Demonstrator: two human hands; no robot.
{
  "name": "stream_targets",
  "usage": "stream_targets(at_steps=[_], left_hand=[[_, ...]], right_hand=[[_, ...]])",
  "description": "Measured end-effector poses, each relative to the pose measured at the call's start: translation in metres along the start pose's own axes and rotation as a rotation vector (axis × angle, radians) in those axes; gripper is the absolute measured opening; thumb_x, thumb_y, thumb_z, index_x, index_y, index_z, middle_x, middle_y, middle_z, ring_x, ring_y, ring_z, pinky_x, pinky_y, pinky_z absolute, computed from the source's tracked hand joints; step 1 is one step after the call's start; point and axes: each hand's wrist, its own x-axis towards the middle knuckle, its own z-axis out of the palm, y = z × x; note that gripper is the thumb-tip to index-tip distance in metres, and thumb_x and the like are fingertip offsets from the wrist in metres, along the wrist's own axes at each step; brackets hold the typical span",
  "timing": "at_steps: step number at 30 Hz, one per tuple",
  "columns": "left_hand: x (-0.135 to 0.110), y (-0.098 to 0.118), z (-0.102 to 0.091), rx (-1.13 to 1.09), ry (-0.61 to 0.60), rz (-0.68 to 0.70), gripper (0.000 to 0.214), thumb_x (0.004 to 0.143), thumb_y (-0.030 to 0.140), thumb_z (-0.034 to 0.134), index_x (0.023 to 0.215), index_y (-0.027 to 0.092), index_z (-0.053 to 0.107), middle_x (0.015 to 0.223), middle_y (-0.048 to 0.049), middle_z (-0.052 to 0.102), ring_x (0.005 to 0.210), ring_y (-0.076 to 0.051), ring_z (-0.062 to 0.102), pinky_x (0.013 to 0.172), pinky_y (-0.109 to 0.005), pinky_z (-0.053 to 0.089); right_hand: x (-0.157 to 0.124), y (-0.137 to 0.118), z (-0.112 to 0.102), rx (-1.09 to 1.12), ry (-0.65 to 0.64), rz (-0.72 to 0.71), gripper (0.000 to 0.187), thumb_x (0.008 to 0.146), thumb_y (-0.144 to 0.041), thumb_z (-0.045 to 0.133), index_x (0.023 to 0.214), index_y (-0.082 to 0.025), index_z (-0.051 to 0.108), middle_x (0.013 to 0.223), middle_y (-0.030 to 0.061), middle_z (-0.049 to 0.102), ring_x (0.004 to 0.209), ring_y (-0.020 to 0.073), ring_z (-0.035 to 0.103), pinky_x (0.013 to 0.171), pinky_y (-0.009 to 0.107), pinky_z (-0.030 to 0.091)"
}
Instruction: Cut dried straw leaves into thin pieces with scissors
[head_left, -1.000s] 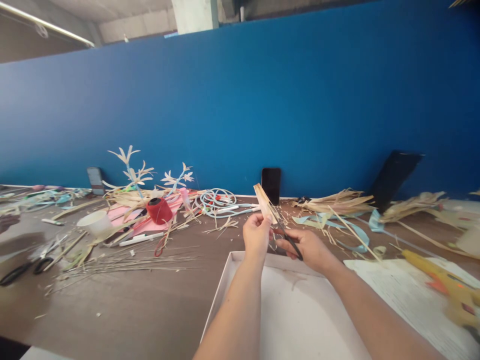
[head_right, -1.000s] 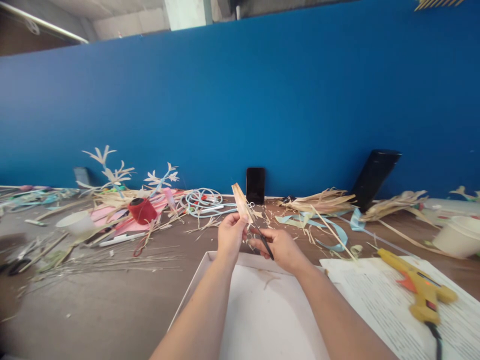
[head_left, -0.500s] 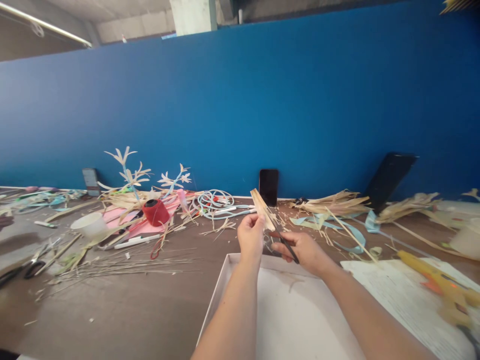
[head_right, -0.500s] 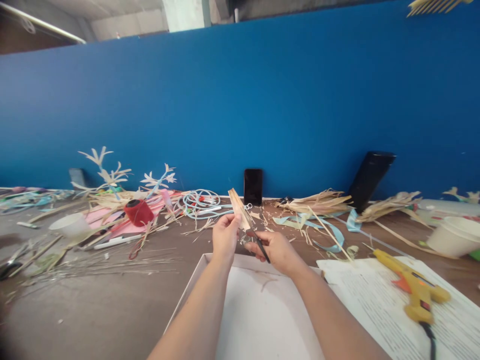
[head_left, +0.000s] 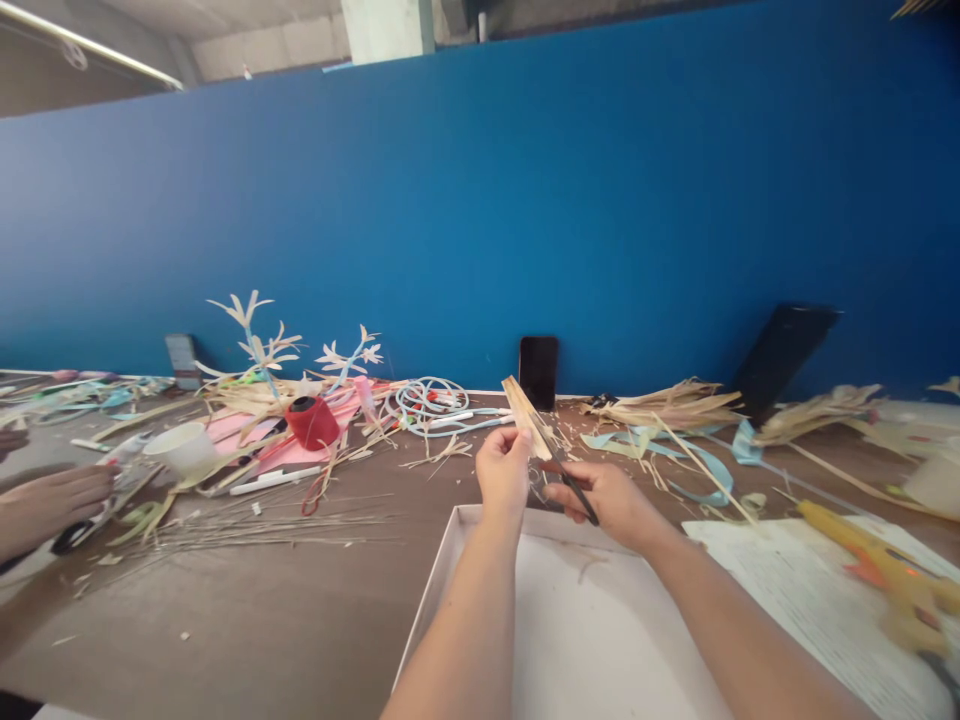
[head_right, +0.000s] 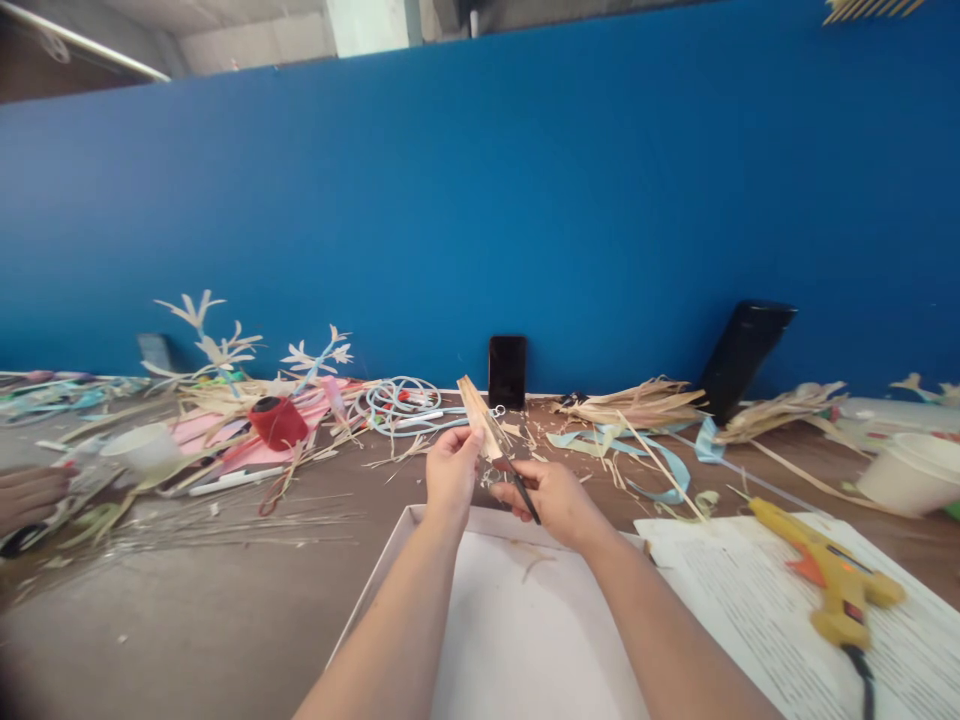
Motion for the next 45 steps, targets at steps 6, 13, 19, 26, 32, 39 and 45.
stream_targets(at_steps=[6,13,19,26,32,39,45], left_hand=[[-0.001,-0.002,0.002,-0.017,-0.02,-0.022,0.028,0.065,0.04,0.064,0.073,0.014,0.061,0.052,0.0029,0.052,0.045,-0.006,0.043,0.045,-0.018,0.033],[-0.002,0.001,0.003,-0.051,-0.02,-0.027,0.025,0.065,0.038,0.064,0.072,0.015,0.06,0.053,0.0026,0.053,0.048,-0.007,0.046,0.047,-0.018,0.035],[0.0,0.003,0.0,-0.04,0.018,-0.01,0.024,0.065,0.036,0.064,0.074,0.014,0.061,0.054,0.0026,0.053,0.049,-0.007,0.046,0.049,-0.019,0.035],[0.004,0.001,-0.004,-0.007,0.054,0.0,0.024,0.068,0.037,0.06,0.077,0.015,0.059,0.054,0.0034,0.052,0.045,-0.006,0.04,0.046,-0.018,0.031],[-0.005,-0.003,-0.002,0.368,-0.032,0.132,0.016,0.072,0.033,0.057,0.071,0.018,0.061,0.061,0.0001,0.058,0.054,-0.011,0.048,0.055,-0.022,0.035],[-0.022,-0.006,0.007,0.784,-0.258,0.42,0.01,0.076,0.024,0.052,0.071,0.021,0.061,0.073,-0.0022,0.06,0.066,-0.014,0.051,0.061,-0.023,0.033],[-0.027,-0.007,0.01,0.875,-0.329,0.464,0.009,0.077,0.023,0.052,0.075,0.022,0.06,0.078,-0.0016,0.06,0.064,-0.012,0.05,0.059,-0.023,0.031]], right_hand=[[0.0,0.001,-0.002,-0.063,0.014,-0.031,0.046,0.071,-0.042,0.064,0.105,-0.012,0.066,0.049,-0.0024,0.05,0.047,0.0114,0.043,0.048,0.023,0.035],[0.0,-0.002,-0.001,-0.039,0.022,-0.013,0.047,0.069,-0.042,0.064,0.106,-0.013,0.066,0.048,-0.0033,0.048,0.046,0.0108,0.041,0.047,0.024,0.035],[0.001,0.002,0.0,0.013,-0.003,0.041,0.055,0.065,-0.043,0.068,0.11,-0.011,0.063,0.048,-0.0043,0.048,0.048,0.0118,0.045,0.05,0.025,0.039],[0.007,0.009,-0.005,0.076,0.194,0.127,0.056,0.062,-0.044,0.07,0.108,-0.013,0.063,0.056,-0.0009,0.058,0.053,0.0139,0.052,0.054,0.027,0.044],[0.013,0.021,-0.016,0.22,0.497,0.036,0.057,0.066,-0.047,0.067,0.113,-0.016,0.058,0.072,0.0038,0.064,0.07,0.019,0.061,0.064,0.03,0.048],[0.012,0.016,-0.021,0.225,0.657,0.016,0.053,0.064,-0.036,0.068,0.112,-0.018,0.055,0.083,0.0047,0.066,0.075,0.0197,0.061,0.061,0.027,0.047],[0.008,0.007,-0.024,0.175,0.694,0.018,0.045,0.066,-0.031,0.06,0.109,-0.017,0.056,0.082,0.0049,0.066,0.07,0.0183,0.06,0.057,0.026,0.045]])
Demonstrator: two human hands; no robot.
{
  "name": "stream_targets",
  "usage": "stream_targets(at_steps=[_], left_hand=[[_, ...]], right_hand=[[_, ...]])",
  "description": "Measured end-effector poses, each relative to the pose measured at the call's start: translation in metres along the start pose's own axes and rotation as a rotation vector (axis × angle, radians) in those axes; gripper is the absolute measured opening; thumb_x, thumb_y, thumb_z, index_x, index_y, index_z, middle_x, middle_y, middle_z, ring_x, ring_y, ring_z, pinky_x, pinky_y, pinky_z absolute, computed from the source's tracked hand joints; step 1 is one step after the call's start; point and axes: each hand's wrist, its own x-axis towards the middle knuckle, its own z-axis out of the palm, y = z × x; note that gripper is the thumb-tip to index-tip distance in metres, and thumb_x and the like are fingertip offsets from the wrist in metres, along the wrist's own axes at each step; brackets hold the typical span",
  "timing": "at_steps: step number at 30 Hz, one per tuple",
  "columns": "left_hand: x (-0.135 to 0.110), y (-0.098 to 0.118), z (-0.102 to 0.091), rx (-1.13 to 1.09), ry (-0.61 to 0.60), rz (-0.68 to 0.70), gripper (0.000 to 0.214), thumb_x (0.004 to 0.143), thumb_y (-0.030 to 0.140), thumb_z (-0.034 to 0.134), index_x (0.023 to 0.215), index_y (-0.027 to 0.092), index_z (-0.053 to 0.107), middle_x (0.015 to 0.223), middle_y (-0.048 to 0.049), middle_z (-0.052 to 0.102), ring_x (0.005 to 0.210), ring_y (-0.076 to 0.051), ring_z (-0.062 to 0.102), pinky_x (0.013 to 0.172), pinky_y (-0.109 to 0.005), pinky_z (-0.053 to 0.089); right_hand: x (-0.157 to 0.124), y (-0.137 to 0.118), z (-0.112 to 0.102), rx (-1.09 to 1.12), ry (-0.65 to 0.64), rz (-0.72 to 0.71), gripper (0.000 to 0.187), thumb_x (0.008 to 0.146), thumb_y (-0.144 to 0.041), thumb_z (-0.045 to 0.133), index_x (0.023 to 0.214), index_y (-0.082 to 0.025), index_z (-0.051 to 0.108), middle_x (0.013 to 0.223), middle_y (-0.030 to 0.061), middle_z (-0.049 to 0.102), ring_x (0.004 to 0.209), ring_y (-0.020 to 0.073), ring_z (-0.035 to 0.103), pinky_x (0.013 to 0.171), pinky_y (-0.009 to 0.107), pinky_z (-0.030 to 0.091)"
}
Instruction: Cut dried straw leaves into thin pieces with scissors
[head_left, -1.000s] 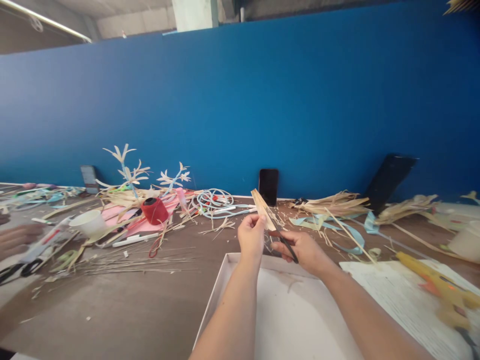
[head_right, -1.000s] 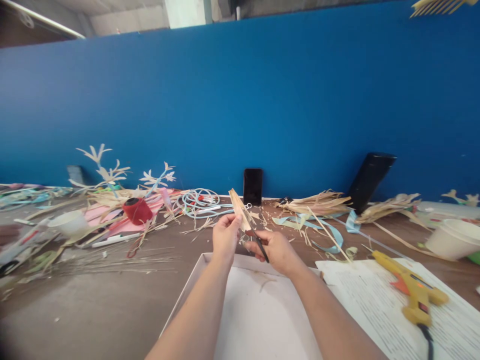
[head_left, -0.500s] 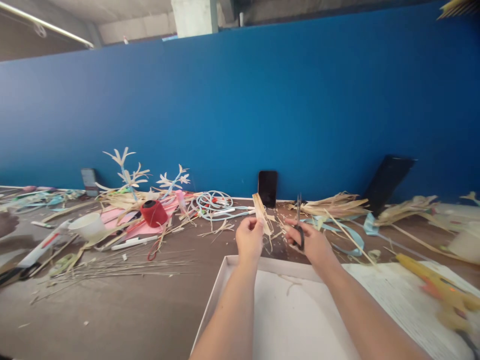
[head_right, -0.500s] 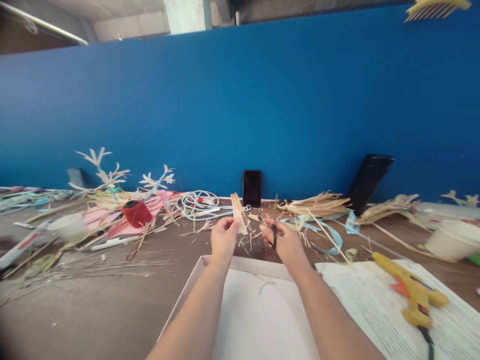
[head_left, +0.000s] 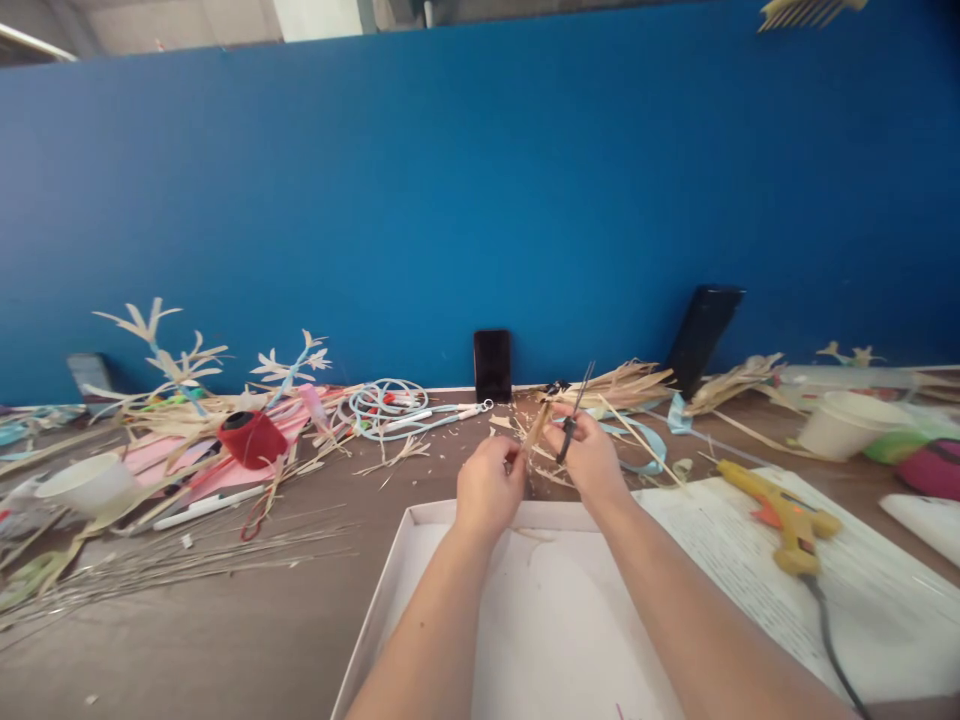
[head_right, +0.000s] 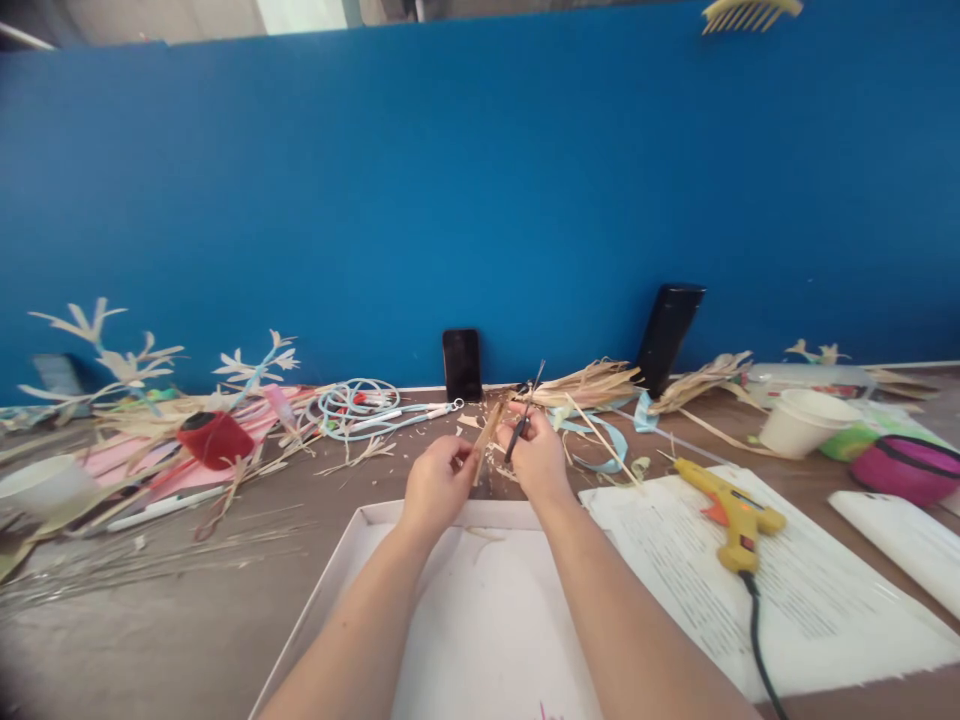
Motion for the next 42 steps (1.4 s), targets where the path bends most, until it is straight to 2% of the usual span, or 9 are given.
stream_targets(at_steps=[6,9,16,20,23,28,31,37,42], left_hand=[[-0.003,0.003,-0.001,0.032,-0.012,0.045,0.009,0.078,0.022,0.051,0.075,0.022,0.06,0.08,-0.0013,0.06,0.066,-0.012,0.05,0.059,-0.022,0.032],[-0.002,0.003,0.0,-0.004,0.002,0.018,0.009,0.077,0.022,0.051,0.074,0.021,0.06,0.078,-0.0009,0.06,0.065,-0.011,0.049,0.06,-0.022,0.033],[0.005,-0.005,0.001,-0.383,-0.028,-0.257,0.021,0.074,0.036,0.055,0.07,0.017,0.061,0.059,0.0014,0.055,0.053,-0.009,0.045,0.052,-0.02,0.034],[0.009,-0.005,-0.003,-0.653,-0.101,-0.425,0.028,0.069,0.042,0.06,0.071,0.015,0.058,0.051,0.0049,0.044,0.04,-0.005,0.035,0.04,-0.018,0.027],[0.01,-0.005,-0.004,-0.764,-0.124,-0.493,0.03,0.065,0.043,0.064,0.071,0.015,0.057,0.049,0.0067,0.039,0.036,-0.003,0.031,0.037,-0.017,0.023],[0.01,-0.007,-0.003,-0.758,-0.135,-0.46,0.032,0.064,0.045,0.066,0.071,0.015,0.058,0.047,0.0061,0.041,0.037,-0.003,0.031,0.036,-0.017,0.022],[0.01,-0.01,-0.003,-0.762,-0.156,-0.442,0.032,0.065,0.044,0.066,0.073,0.014,0.059,0.048,0.0057,0.042,0.038,-0.003,0.03,0.037,-0.016,0.022],[0.009,-0.007,-0.008,-0.777,-0.286,-0.435,0.031,0.061,0.04,0.07,0.075,0.014,0.061,0.052,0.0046,0.046,0.04,-0.002,0.032,0.038,-0.016,0.022],[0.008,-0.006,-0.01,-0.772,-0.277,-0.434,0.03,0.061,0.04,0.07,0.071,0.014,0.059,0.05,0.0045,0.045,0.042,-0.004,0.037,0.039,-0.016,0.024]], right_hand=[[-0.001,-0.003,-0.001,-0.032,-0.008,-0.025,0.047,0.065,-0.03,0.058,0.11,-0.016,0.056,0.085,0.0051,0.066,0.068,0.0165,0.06,0.054,0.024,0.044],[0.0,-0.003,-0.001,-0.036,-0.01,-0.012,0.047,0.063,-0.026,0.058,0.11,-0.016,0.057,0.082,0.0046,0.067,0.065,0.0162,0.06,0.052,0.023,0.044],[0.006,0.007,-0.002,0.093,-0.001,0.018,0.046,0.061,-0.024,0.062,0.106,-0.016,0.06,0.067,0.0009,0.064,0.056,0.0136,0.056,0.049,0.022,0.041],[0.01,0.015,-0.001,0.246,-0.035,0.013,0.047,0.061,-0.028,0.066,0.107,-0.016,0.061,0.063,-0.001,0.062,0.054,0.0116,0.052,0.051,0.022,0.04],[0.01,0.016,-0.001,0.281,-0.076,0.012,0.049,0.061,-0.032,0.068,0.107,-0.016,0.061,0.065,-0.0006,0.063,0.055,0.0119,0.053,0.053,0.023,0.041],[0.007,0.012,0.0,0.253,-0.089,0.057,0.051,0.057,-0.032,0.073,0.104,-0.015,0.062,0.066,-0.0002,0.062,0.058,0.0134,0.055,0.057,0.025,0.042],[0.008,0.013,-0.001,0.315,-0.103,0.062,0.047,0.058,-0.032,0.073,0.101,-0.015,0.064,0.061,-0.002,0.059,0.052,0.0107,0.05,0.052,0.023,0.039],[0.012,0.015,-0.004,0.483,-0.097,0.167,0.047,0.056,-0.033,0.074,0.098,-0.017,0.064,0.064,-0.0009,0.061,0.05,0.0099,0.047,0.046,0.022,0.033],[0.012,0.015,-0.004,0.467,-0.121,0.139,0.046,0.054,-0.033,0.076,0.096,-0.017,0.065,0.063,-0.0011,0.061,0.055,0.012,0.051,0.049,0.022,0.035]])
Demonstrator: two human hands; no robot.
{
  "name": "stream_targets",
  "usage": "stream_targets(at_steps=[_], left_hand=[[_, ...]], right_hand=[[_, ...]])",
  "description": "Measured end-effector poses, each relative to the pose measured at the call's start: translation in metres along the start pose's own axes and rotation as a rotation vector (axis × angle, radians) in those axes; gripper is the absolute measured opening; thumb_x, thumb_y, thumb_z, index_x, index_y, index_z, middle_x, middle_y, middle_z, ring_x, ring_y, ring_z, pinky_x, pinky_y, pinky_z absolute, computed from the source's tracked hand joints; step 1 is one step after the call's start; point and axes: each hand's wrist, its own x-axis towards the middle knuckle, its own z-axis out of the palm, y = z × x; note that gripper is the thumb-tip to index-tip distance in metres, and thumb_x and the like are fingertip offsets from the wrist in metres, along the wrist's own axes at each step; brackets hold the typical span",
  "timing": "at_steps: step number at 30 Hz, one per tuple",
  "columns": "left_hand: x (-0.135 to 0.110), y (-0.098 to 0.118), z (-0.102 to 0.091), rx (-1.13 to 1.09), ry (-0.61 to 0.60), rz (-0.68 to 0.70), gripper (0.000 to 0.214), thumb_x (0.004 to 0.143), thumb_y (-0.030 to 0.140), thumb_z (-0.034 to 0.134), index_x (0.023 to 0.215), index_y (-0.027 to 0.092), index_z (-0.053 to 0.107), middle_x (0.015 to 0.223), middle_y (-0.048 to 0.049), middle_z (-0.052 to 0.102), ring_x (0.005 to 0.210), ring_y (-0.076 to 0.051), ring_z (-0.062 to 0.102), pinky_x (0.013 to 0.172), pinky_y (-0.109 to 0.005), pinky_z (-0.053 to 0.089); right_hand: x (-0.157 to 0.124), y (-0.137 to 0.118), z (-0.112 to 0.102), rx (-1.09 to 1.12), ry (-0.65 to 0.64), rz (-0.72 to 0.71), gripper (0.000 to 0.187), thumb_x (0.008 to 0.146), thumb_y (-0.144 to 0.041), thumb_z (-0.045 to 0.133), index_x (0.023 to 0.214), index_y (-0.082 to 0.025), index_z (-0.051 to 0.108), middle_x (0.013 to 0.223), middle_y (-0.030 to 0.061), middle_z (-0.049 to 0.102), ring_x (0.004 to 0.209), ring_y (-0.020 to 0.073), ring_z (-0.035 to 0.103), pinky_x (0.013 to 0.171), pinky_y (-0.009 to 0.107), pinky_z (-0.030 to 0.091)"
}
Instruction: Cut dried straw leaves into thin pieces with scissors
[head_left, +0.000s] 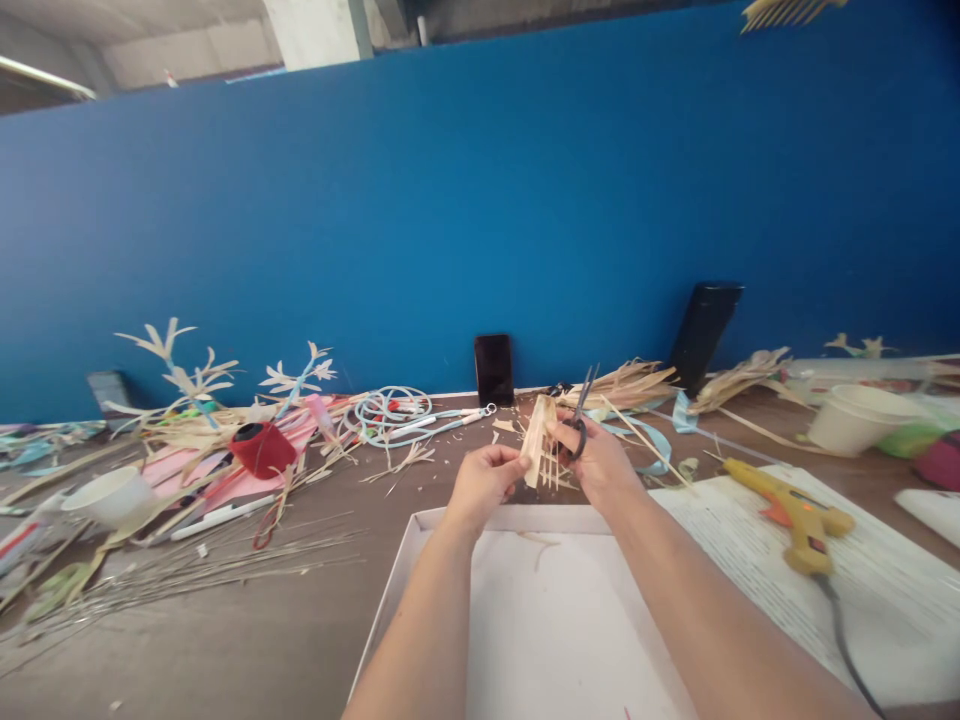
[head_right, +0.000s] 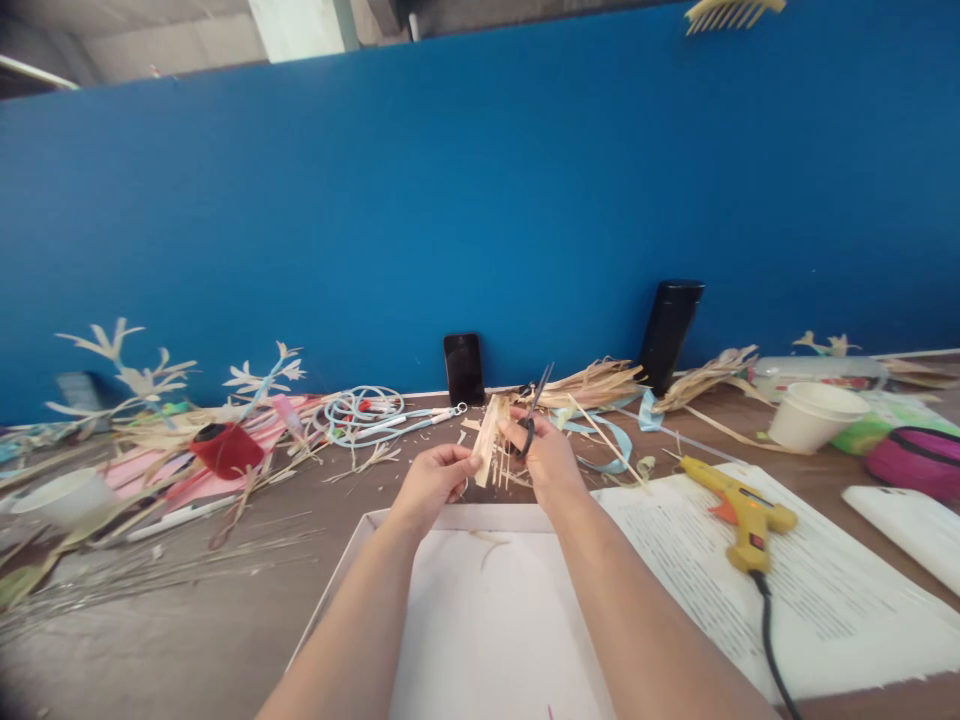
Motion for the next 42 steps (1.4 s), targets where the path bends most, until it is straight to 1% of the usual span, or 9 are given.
stream_targets(at_steps=[5,8,12,16,20,26,29,35,42], left_hand=[[-0.001,0.002,0.001,-0.001,0.012,-0.008,0.027,0.063,0.037,0.07,0.069,0.013,0.059,0.046,0.0048,0.046,0.038,-0.003,0.037,0.037,-0.015,0.025],[-0.001,0.002,0.001,0.001,-0.01,-0.008,0.026,0.063,0.034,0.07,0.073,0.012,0.06,0.05,0.0014,0.054,0.04,-0.005,0.046,0.036,-0.015,0.032],[0.002,-0.001,0.001,-0.064,-0.024,-0.04,0.022,0.064,0.027,0.071,0.075,0.012,0.06,0.066,-0.0053,0.065,0.057,-0.012,0.062,0.051,-0.02,0.05],[0.002,-0.001,0.002,-0.108,-0.022,-0.048,0.018,0.066,0.023,0.071,0.074,0.01,0.06,0.067,-0.0073,0.067,0.06,-0.012,0.064,0.059,-0.021,0.054],[-0.001,0.002,0.002,-0.127,0.004,-0.073,0.018,0.066,0.021,0.071,0.074,0.009,0.062,0.067,-0.0095,0.067,0.059,-0.013,0.064,0.058,-0.021,0.054],[0.004,0.003,0.0,-0.205,0.174,-0.066,0.019,0.065,0.022,0.07,0.075,0.008,0.061,0.065,-0.0083,0.066,0.058,-0.012,0.063,0.055,-0.02,0.052],[0.009,0.0,-0.004,-0.204,0.289,-0.043,0.021,0.064,0.024,0.069,0.077,0.008,0.061,0.059,-0.0049,0.063,0.053,-0.011,0.06,0.047,-0.018,0.048],[0.013,-0.002,-0.014,-0.216,0.466,0.046,0.027,0.062,0.027,0.067,0.083,0.01,0.063,0.051,0.0041,0.052,0.039,-0.004,0.043,0.035,-0.014,0.03],[0.013,0.002,-0.019,-0.253,0.598,0.16,0.027,0.065,0.03,0.065,0.085,0.012,0.062,0.06,0.0017,0.056,0.049,-0.005,0.049,0.042,-0.015,0.037]], right_hand=[[0.001,0.003,-0.001,0.017,-0.046,0.025,0.036,0.054,-0.031,0.077,0.085,-0.018,0.065,0.058,-0.0037,0.059,0.052,0.0113,0.051,0.047,0.022,0.034],[0.0,0.002,0.0,0.116,-0.095,0.086,0.028,0.055,-0.027,0.076,0.077,-0.018,0.062,0.056,-0.0042,0.057,0.052,0.0109,0.052,0.045,0.021,0.034],[-0.002,-0.002,0.003,0.201,-0.09,0.131,0.03,0.052,-0.026,0.078,0.074,-0.018,0.059,0.057,-0.0047,0.057,0.051,0.0098,0.051,0.049,0.022,0.04],[-0.003,-0.001,0.004,0.144,-0.062,0.138,0.032,0.051,-0.032,0.078,0.073,-0.017,0.06,0.054,-0.004,0.057,0.048,0.0102,0.051,0.046,0.023,0.039],[0.001,0.006,-0.002,0.051,-0.01,0.125,0.037,0.053,-0.033,0.077,0.082,-0.016,0.064,0.055,-0.0024,0.06,0.049,0.0115,0.053,0.045,0.022,0.038],[-0.002,0.001,0.0,-0.149,-0.005,0.039,0.051,0.06,-0.039,0.074,0.104,-0.015,0.063,0.069,0.0029,0.066,0.06,0.0141,0.06,0.052,0.023,0.043],[-0.012,-0.012,0.006,-0.271,-0.11,-0.009,0.052,0.066,-0.043,0.07,0.11,-0.016,0.063,0.065,0.0014,0.064,0.056,0.0109,0.055,0.054,0.023,0.043],[-0.029,-0.015,0.017,-0.511,-0.559,0.125,0.053,0.061,-0.039,0.074,0.107,-0.015,0.067,0.049,-0.0028,0.056,0.046,0.0096,0.046,0.048,0.023,0.038],[-0.026,-0.007,0.014,-0.625,-0.558,0.159,0.05,0.056,-0.04,0.075,0.101,-0.017,0.07,0.043,-0.0028,0.054,0.044,0.011,0.045,0.045,0.023,0.037]])
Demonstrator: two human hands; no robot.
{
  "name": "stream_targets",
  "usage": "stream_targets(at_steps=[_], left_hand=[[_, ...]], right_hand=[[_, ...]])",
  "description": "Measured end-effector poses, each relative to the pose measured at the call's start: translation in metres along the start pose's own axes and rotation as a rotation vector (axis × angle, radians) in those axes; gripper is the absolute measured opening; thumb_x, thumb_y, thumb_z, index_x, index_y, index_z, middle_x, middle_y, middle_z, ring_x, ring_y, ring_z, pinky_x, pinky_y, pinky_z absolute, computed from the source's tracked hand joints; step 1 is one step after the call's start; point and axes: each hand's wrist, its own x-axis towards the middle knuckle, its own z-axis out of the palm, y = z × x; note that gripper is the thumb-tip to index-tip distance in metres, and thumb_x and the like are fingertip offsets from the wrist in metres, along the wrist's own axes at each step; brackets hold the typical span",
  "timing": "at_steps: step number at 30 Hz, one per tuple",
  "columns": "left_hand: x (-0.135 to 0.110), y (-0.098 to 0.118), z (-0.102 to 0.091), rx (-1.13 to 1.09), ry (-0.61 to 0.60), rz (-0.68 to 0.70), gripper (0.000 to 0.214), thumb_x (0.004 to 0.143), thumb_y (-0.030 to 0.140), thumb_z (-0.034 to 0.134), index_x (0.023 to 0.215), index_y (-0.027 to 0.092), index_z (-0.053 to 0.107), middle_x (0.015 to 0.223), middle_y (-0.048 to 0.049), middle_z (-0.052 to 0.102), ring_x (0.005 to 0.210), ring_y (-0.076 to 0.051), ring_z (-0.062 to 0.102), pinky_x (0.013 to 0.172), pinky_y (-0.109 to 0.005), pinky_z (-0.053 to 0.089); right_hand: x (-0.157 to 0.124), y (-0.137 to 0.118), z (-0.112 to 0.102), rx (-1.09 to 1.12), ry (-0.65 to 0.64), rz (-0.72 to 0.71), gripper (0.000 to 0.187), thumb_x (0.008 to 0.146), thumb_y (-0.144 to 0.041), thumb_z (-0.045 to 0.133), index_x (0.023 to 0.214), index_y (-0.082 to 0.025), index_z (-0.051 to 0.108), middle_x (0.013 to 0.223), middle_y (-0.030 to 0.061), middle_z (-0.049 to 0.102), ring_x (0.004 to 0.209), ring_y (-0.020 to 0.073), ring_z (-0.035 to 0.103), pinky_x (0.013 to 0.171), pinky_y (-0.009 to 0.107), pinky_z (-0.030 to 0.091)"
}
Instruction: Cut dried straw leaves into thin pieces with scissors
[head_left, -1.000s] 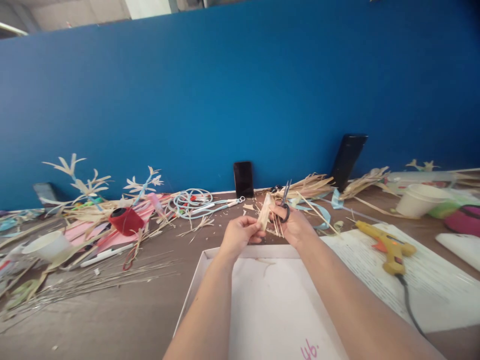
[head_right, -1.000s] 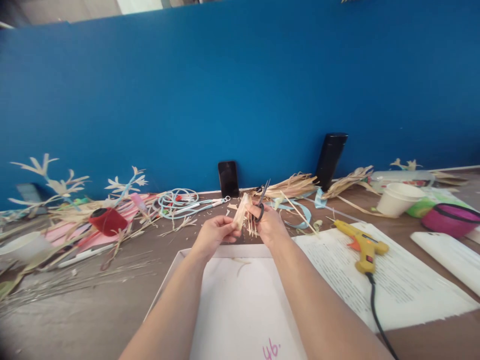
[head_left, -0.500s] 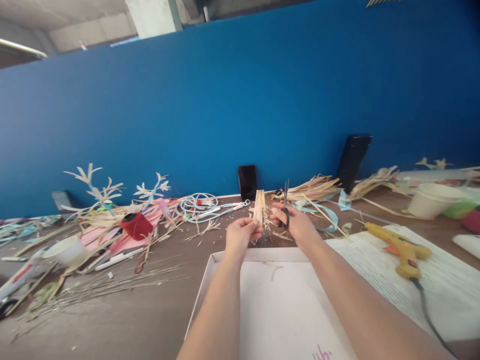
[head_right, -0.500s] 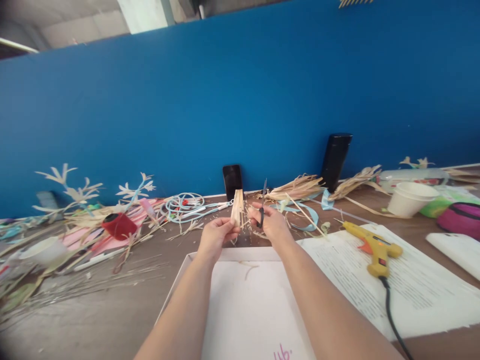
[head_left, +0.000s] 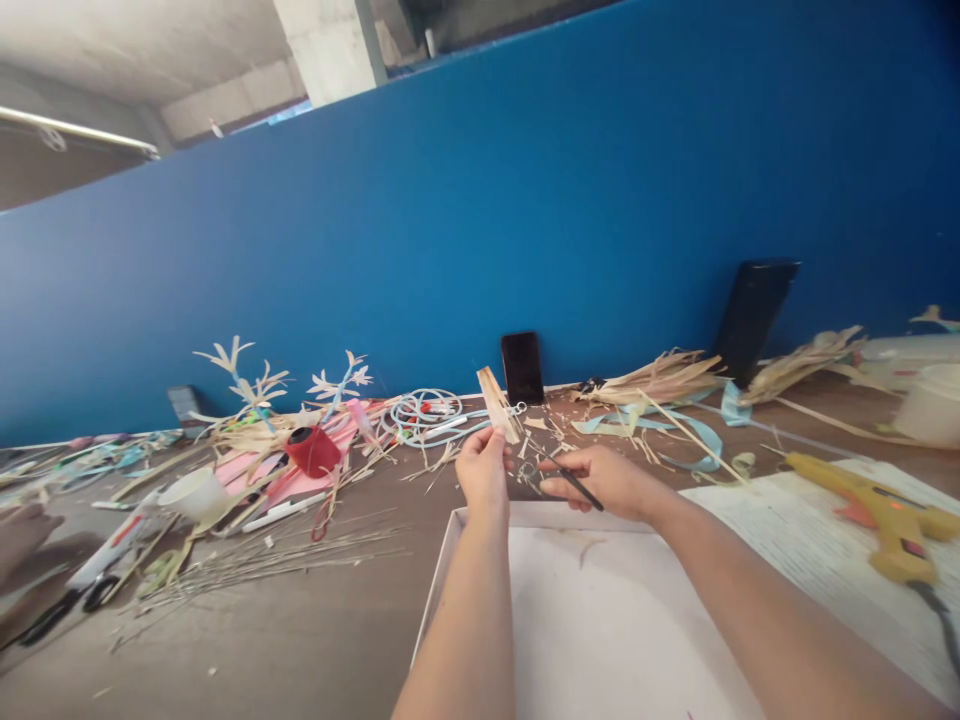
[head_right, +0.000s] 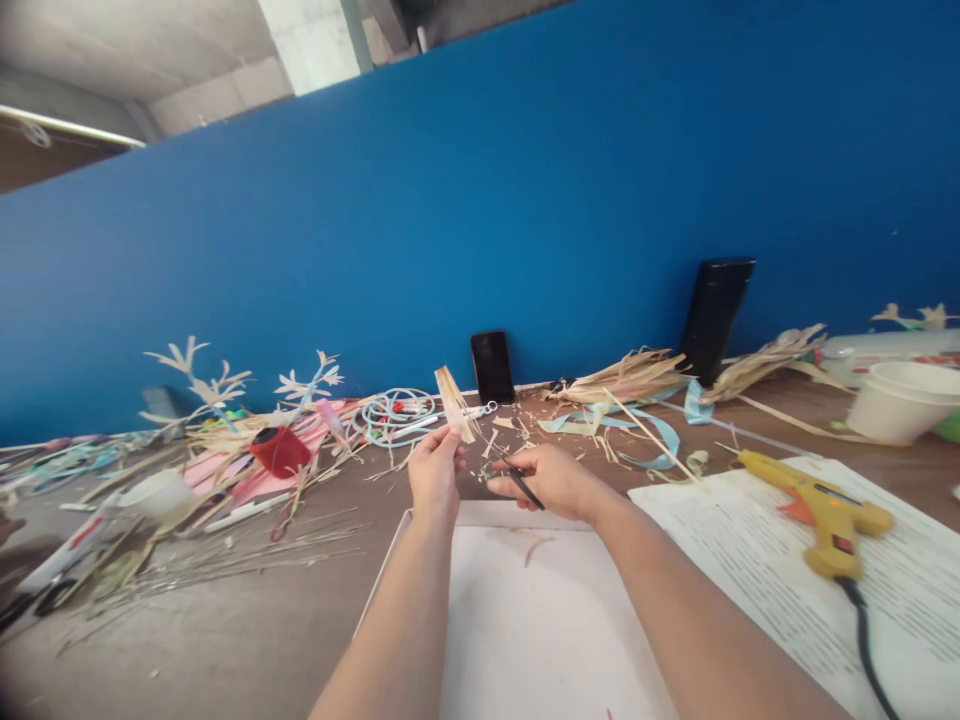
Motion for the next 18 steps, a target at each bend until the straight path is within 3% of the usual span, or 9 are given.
stream_targets(at_steps=[8,18], left_hand=[[-0.001,0.005,0.003,-0.183,0.028,0.016,0.028,0.065,0.03,0.068,0.084,0.012,0.058,0.073,-0.0028,0.061,0.063,-0.009,0.061,0.054,-0.018,0.049],[-0.005,0.004,0.007,-0.242,-0.036,-0.025,0.024,0.067,0.026,0.068,0.082,0.012,0.055,0.072,-0.0041,0.063,0.065,-0.012,0.064,0.055,-0.018,0.051]], right_hand=[[-0.003,-0.005,-0.002,-0.043,0.0,-0.01,0.05,0.056,-0.043,0.074,0.099,-0.018,0.071,0.044,-0.0028,0.054,0.044,0.0112,0.044,0.045,0.023,0.035],[-0.001,-0.006,0.007,0.03,0.036,-0.057,0.046,0.058,-0.04,0.073,0.099,-0.017,0.071,0.049,-0.0033,0.051,0.047,0.0104,0.04,0.044,0.022,0.033]])
